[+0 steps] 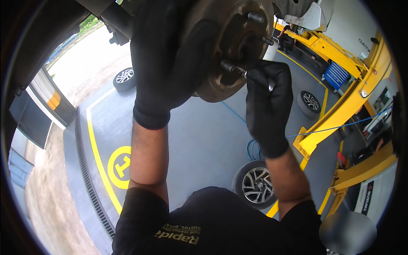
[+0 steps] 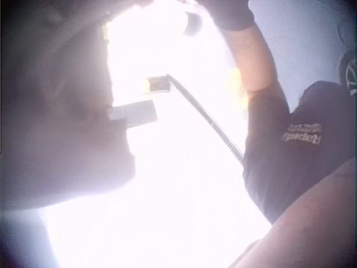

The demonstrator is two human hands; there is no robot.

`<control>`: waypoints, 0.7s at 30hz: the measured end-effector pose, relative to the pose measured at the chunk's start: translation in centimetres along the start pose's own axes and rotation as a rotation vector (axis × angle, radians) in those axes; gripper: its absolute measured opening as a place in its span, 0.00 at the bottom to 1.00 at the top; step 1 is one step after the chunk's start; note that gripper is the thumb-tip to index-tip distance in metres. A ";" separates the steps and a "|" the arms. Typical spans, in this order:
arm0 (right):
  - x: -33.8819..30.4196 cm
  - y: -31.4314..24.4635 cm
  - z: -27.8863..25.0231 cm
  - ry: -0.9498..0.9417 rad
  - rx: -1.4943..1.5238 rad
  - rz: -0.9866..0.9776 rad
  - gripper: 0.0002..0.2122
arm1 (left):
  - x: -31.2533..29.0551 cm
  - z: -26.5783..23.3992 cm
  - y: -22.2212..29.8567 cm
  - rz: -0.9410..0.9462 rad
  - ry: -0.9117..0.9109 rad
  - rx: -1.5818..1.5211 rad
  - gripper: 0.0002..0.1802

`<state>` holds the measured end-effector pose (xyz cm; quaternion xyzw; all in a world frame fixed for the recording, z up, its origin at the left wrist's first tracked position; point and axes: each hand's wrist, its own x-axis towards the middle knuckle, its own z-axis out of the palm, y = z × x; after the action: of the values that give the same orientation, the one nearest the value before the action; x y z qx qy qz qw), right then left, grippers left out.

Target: The person retrieves a socket and ratchet from a tool chest, then uses them to loosen and remove bolts from a car's brake rotor. The rotor is detached and placed on the floor. The person then removes the remaining bolts from the hub.

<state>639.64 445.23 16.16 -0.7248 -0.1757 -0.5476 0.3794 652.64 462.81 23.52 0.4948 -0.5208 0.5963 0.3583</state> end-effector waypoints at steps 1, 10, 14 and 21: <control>-0.8 -1.0 0.5 0.040 0.244 0.268 0.10 | -0.2 -0.1 -0.2 0.062 0.002 0.048 0.27; 0.4 0.5 0.4 -0.036 -0.028 -0.012 0.07 | -0.2 0.4 -1.4 0.173 0.044 -0.004 0.26; -0.9 -1.1 0.1 -0.022 0.613 0.547 0.09 | -0.6 0.6 -2.7 0.235 0.072 -0.032 0.26; -1.0 -0.3 1.6 0.116 0.123 0.154 0.09 | -0.2 1.2 -3.1 0.405 0.149 0.015 0.24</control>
<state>640.14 446.75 15.19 -0.6788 -0.1303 -0.5458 0.4736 655.87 462.26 24.13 0.3373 -0.5772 0.6949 0.2650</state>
